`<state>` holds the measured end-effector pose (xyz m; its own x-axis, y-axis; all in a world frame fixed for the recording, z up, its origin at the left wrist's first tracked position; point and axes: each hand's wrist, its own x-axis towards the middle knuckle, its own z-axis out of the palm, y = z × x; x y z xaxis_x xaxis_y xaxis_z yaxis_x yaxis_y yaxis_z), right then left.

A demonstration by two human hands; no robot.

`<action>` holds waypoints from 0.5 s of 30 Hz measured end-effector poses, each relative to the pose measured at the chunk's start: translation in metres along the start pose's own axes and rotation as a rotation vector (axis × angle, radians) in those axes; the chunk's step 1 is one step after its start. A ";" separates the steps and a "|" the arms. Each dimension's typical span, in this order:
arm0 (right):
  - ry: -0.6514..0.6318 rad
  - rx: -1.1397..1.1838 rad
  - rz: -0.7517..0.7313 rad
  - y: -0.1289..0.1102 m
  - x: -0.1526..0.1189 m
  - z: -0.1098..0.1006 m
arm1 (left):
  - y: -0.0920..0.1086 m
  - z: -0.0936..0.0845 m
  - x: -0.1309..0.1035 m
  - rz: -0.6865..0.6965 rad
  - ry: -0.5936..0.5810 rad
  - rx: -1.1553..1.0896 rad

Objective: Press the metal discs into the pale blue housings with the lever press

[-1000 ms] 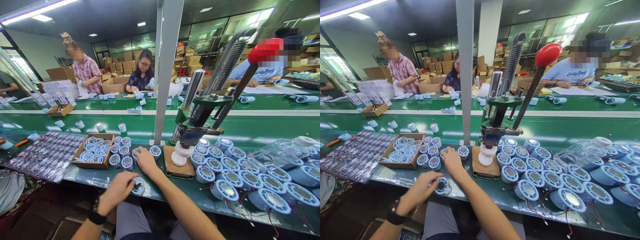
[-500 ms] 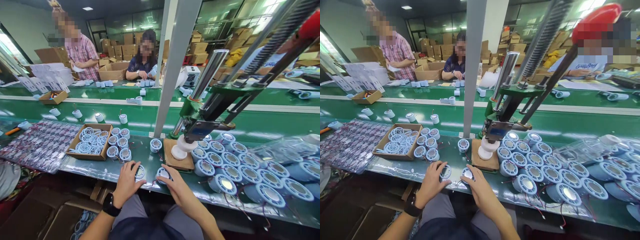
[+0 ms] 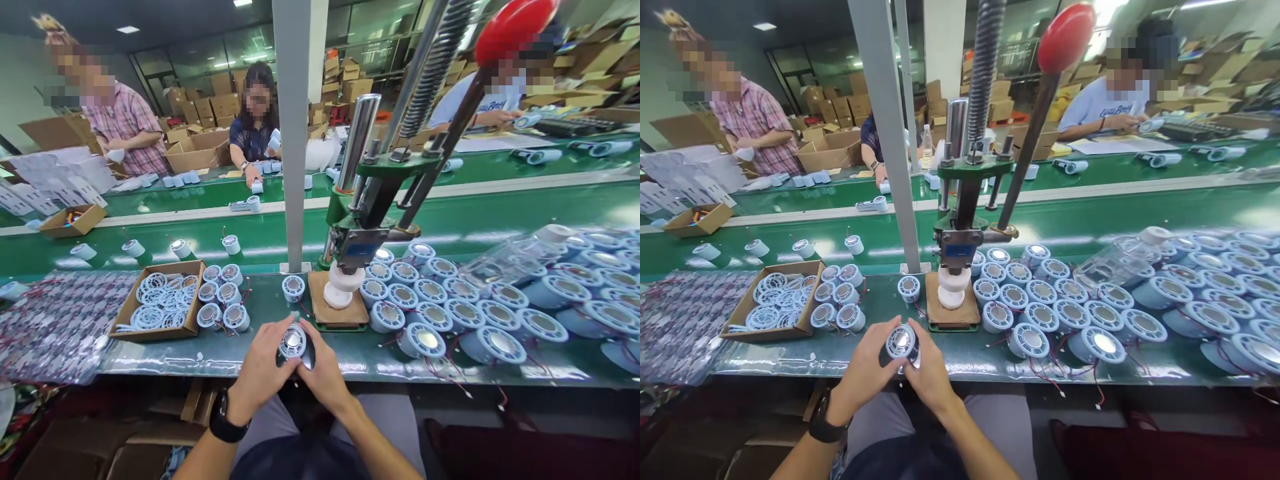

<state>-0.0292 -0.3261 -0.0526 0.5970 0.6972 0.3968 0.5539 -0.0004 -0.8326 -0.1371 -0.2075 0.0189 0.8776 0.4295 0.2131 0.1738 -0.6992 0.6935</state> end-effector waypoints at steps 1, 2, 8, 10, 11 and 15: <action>0.004 -0.002 -0.011 0.002 0.000 0.001 | 0.004 0.001 0.002 0.014 -0.018 0.022; 0.011 -0.006 -0.016 0.003 -0.001 0.001 | 0.007 0.002 0.004 0.014 -0.026 0.040; 0.022 -0.019 -0.029 0.006 -0.004 0.002 | 0.006 0.008 0.006 -0.034 0.000 0.030; -0.011 -0.035 -0.042 0.006 -0.003 0.003 | 0.002 0.012 0.003 -0.053 0.015 -0.016; -0.036 -0.049 -0.050 0.006 -0.003 0.002 | 0.000 0.015 0.001 -0.066 0.025 -0.041; -0.191 -0.167 -0.087 -0.007 0.005 -0.023 | -0.014 0.033 -0.006 -0.083 0.051 -0.120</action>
<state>-0.0167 -0.3393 -0.0353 0.4309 0.8226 0.3711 0.6961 -0.0414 -0.7167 -0.1303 -0.2190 -0.0148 0.8383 0.5131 0.1843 0.1873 -0.5884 0.7866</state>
